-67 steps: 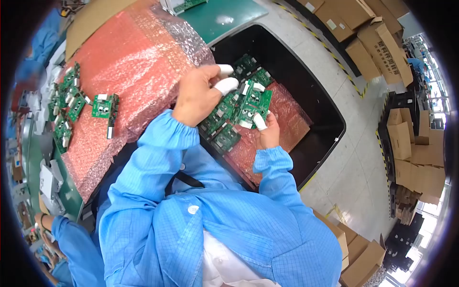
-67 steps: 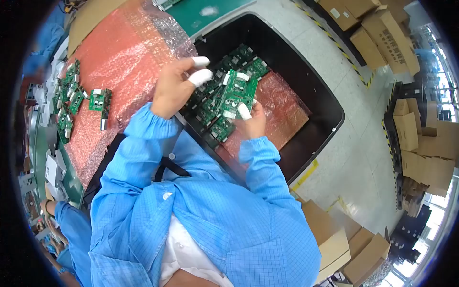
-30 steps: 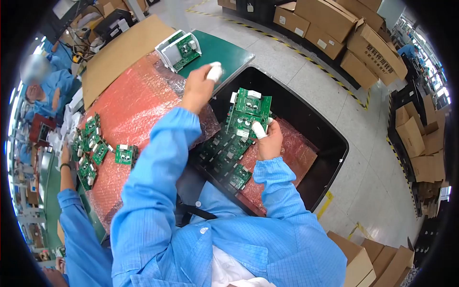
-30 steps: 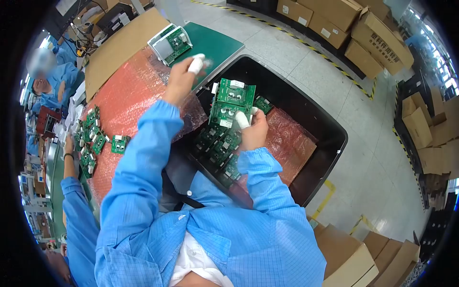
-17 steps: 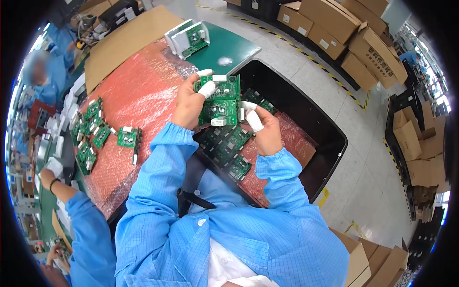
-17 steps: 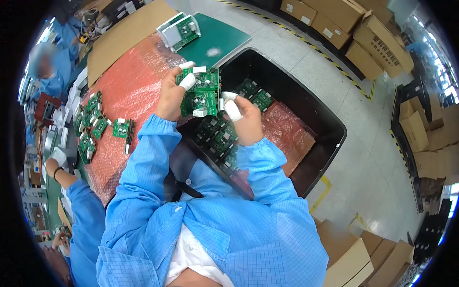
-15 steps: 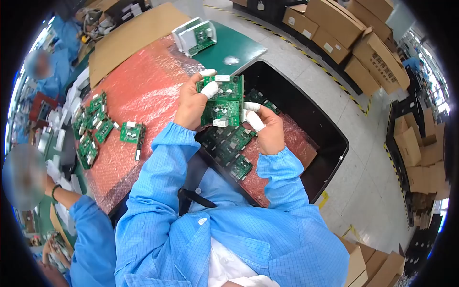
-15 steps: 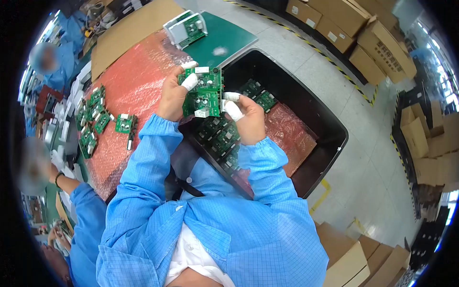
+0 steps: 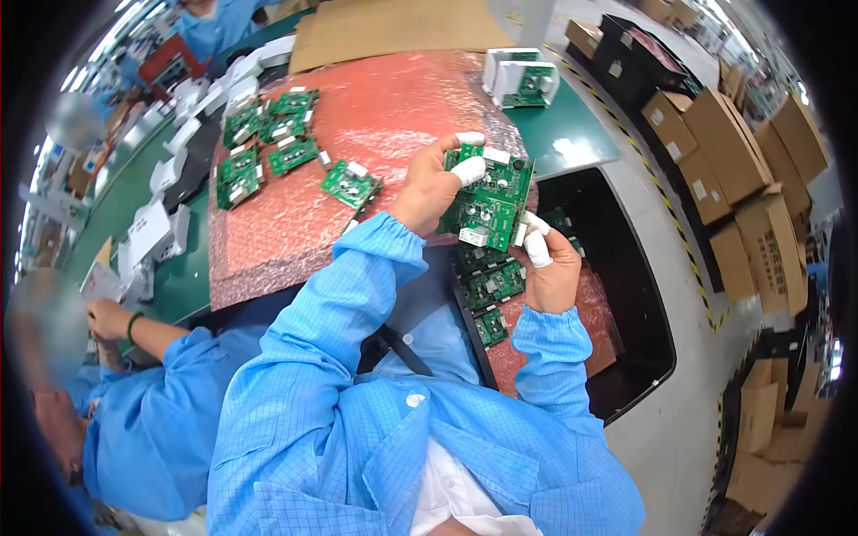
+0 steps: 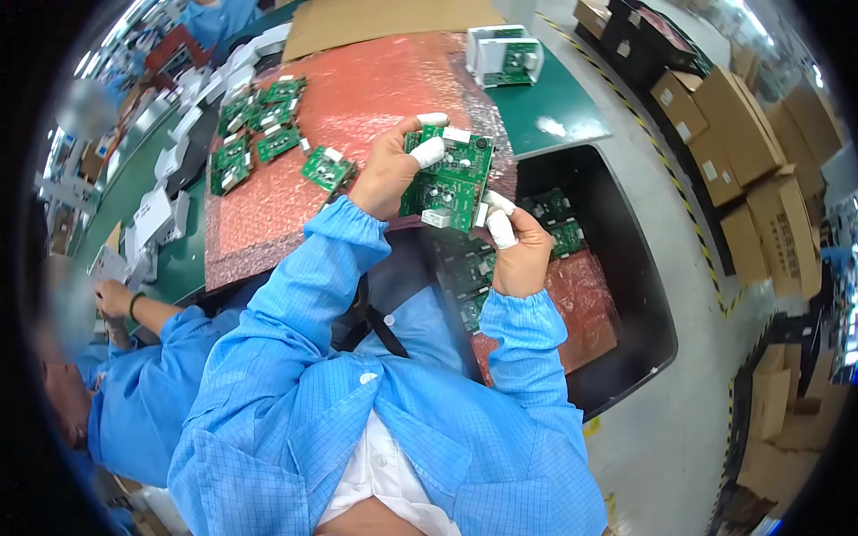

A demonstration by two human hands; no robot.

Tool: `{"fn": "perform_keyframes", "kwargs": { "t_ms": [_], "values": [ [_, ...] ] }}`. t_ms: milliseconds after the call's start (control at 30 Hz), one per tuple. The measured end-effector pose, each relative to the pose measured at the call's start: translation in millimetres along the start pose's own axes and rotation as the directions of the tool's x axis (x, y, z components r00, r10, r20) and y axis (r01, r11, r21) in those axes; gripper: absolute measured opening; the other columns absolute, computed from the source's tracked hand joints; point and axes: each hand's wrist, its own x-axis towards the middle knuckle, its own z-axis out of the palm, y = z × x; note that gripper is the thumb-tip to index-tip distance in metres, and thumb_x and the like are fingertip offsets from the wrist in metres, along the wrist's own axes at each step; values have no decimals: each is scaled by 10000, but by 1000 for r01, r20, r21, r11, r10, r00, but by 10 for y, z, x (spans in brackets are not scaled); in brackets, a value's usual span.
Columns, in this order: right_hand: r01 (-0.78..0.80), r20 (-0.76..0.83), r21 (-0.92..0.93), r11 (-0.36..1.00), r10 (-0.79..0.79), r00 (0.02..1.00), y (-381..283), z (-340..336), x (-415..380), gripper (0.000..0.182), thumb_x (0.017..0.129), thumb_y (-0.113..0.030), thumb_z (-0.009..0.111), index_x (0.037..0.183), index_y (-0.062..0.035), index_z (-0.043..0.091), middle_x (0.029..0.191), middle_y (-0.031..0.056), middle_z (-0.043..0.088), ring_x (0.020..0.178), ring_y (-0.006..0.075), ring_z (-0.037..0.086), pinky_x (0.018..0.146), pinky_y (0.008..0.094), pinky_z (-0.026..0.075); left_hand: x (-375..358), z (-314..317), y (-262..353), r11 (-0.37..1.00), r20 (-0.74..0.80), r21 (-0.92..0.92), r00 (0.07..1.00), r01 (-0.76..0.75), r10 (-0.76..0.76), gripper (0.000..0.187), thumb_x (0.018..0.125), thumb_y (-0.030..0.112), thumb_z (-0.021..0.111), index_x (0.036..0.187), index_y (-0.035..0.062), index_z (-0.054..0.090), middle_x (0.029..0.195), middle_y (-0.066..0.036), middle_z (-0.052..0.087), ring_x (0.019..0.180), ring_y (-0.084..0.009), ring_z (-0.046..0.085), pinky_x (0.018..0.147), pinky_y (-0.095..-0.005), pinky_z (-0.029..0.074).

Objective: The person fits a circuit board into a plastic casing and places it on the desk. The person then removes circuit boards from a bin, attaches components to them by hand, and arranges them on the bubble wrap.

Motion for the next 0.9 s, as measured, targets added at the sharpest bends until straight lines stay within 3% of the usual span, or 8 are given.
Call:
{"fn": "perform_keyframes", "kwargs": {
  "t_ms": [167,433,533,600,667,800,900],
  "values": [
    [45,25,-115,992,-42,999,148,305,3,234,824,11,587,1052,57,601,927,88,647,797,111,607,715,215,491,-211,-276,170,989,-139,117,985,-88,104,340,844,-22,544,1180,2,504,998,-77,609,856,-129,595,739,-262,505],
    [-9,184,-100,995,27,983,257,652,140,214,812,23,596,1025,32,615,944,71,642,823,111,600,728,224,487,-750,-922,540,980,-350,165,923,-109,162,352,838,-12,560,1184,21,509,1042,-69,590,840,-115,591,732,-240,498],
    [183,104,-268,946,-160,982,197,414,535,212,811,5,602,1021,21,621,903,33,628,733,64,548,656,196,450,-968,-1335,705,969,-458,243,874,-52,162,345,848,11,566,1188,40,514,1037,-57,592,876,-115,583,760,-242,489],
    [169,53,-264,950,-161,986,92,231,733,210,810,-2,609,1019,22,621,882,33,628,712,69,545,636,195,443,-1072,-1728,740,928,-514,372,825,-30,232,339,825,11,604,1157,27,535,974,-51,582,871,-117,573,751,-236,480],
    [226,62,-268,937,-217,974,28,128,830,207,819,-6,602,1024,19,621,865,33,628,697,79,549,619,202,447,-1173,-2030,835,918,-566,393,801,53,197,337,827,23,606,1157,22,537,1003,-60,582,880,-122,572,758,-248,483],
    [163,27,-298,941,-162,986,63,-33,895,205,829,-16,596,1029,17,621,858,29,627,677,79,545,600,205,448,-1185,-2483,1021,858,-732,409,673,312,104,347,825,26,607,1164,15,534,989,-74,599,819,-131,589,709,-265,493],
    [137,-3,-326,935,-145,989,125,-122,949,205,831,-26,600,1031,13,622,847,24,622,661,74,536,591,205,447,-1149,-2818,1025,785,-686,518,713,339,145,398,812,32,622,1199,31,527,1015,-82,599,902,-135,564,773,-256,457]
  ]
}}
